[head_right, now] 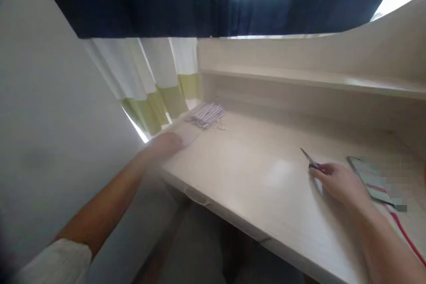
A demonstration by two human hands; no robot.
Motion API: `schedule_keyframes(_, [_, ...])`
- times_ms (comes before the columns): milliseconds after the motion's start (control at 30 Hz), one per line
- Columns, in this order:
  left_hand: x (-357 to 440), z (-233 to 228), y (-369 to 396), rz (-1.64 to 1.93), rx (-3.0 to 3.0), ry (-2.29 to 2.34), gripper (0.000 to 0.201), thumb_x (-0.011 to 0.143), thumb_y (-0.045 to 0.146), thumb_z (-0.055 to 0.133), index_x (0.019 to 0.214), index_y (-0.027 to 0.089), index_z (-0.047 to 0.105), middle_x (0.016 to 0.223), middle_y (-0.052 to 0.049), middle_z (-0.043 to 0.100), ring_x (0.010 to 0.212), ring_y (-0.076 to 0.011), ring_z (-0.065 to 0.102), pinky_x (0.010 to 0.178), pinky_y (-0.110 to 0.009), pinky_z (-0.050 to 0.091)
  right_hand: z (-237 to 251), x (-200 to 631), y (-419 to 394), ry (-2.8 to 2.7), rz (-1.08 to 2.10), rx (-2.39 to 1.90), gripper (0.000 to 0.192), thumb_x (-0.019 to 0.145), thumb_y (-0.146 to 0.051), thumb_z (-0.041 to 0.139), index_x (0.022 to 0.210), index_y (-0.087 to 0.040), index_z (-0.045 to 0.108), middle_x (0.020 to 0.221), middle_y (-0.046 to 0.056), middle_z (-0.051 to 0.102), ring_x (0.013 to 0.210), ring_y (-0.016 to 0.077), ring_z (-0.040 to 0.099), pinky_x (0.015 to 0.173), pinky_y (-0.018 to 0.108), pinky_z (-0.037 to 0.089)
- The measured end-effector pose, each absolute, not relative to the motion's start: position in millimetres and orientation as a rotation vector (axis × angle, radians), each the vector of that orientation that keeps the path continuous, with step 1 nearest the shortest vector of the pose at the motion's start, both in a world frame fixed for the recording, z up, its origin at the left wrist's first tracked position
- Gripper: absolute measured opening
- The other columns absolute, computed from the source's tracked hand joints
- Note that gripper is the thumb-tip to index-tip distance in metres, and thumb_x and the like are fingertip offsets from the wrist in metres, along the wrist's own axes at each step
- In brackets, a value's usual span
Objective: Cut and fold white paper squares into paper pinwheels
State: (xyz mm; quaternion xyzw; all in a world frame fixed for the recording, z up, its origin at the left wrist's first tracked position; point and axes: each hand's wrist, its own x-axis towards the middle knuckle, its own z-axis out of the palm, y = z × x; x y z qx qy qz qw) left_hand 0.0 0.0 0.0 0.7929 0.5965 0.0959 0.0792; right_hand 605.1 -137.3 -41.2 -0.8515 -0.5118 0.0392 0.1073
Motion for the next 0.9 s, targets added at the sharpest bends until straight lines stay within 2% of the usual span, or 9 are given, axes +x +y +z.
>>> schedule_keyframes(133, [-4.0, 4.9, 5.0, 0.256, 2.363, 1.739, 0.041, 0.09, 0.053, 0.065, 0.117, 0.026, 0.08, 0.132, -0.005, 0.075, 0.122, -0.0274, 0.067, 0.103, -0.032, 0.05, -49.4, 602.5, -145.0, -1.474, 0.032, -2.475, 0.06, 0.085, -0.07, 0.055, 0.11, -0.021, 0.079, 0.108, 0.015, 0.077, 0.1, 0.0381, 0.069, 0.075, 0.041, 0.048])
schedule_keyframes(267, [-5.6, 6.5, 11.1, 0.245, 2.334, 1.747, 0.032, 0.088, 0.044, 0.066, 0.11, 0.027, 0.083, 0.125, -0.004, 0.078, 0.115, -0.0257, 0.07, 0.095, -0.03, 0.052, -53.9, 602.7, -148.2, -1.442, 0.027, -2.447, 0.061, 0.083, -0.074, 0.055, 0.109, -0.024, 0.079, 0.105, 0.013, 0.077, 0.096, 0.0368, 0.07, 0.075, 0.042, 0.049])
schedule_keyframes(433, [-6.2, 4.6, 16.1, 0.23, 2.319, 1.773, 0.037, 0.082, 0.05, 0.072, 0.111, 0.029, 0.083, 0.125, -0.005, 0.078, 0.113, -0.0288, 0.071, 0.09, -0.033, 0.052, -51.9, 599.5, -149.2, -1.434, 0.015, -2.448, 0.062, 0.081, -0.074, 0.055, 0.107, -0.023, 0.078, 0.107, 0.014, 0.076, 0.098, 0.0378, 0.069, 0.076, 0.042, 0.049])
schedule_keyframes(900, [-6.0, 6.3, 13.1, 0.223, 2.263, 1.838, 0.034, 0.084, 0.051, 0.07, 0.107, 0.03, 0.084, 0.12, -0.004, 0.08, 0.11, -0.0275, 0.072, 0.087, -0.032, 0.053, -49.4, 591.8, -152.0, -1.429, 0.023, -2.45, 0.064, 0.08, -0.076, 0.053, 0.108, -0.024, 0.076, 0.106, 0.014, 0.076, 0.097, 0.0386, 0.069, 0.077, 0.044, 0.049])
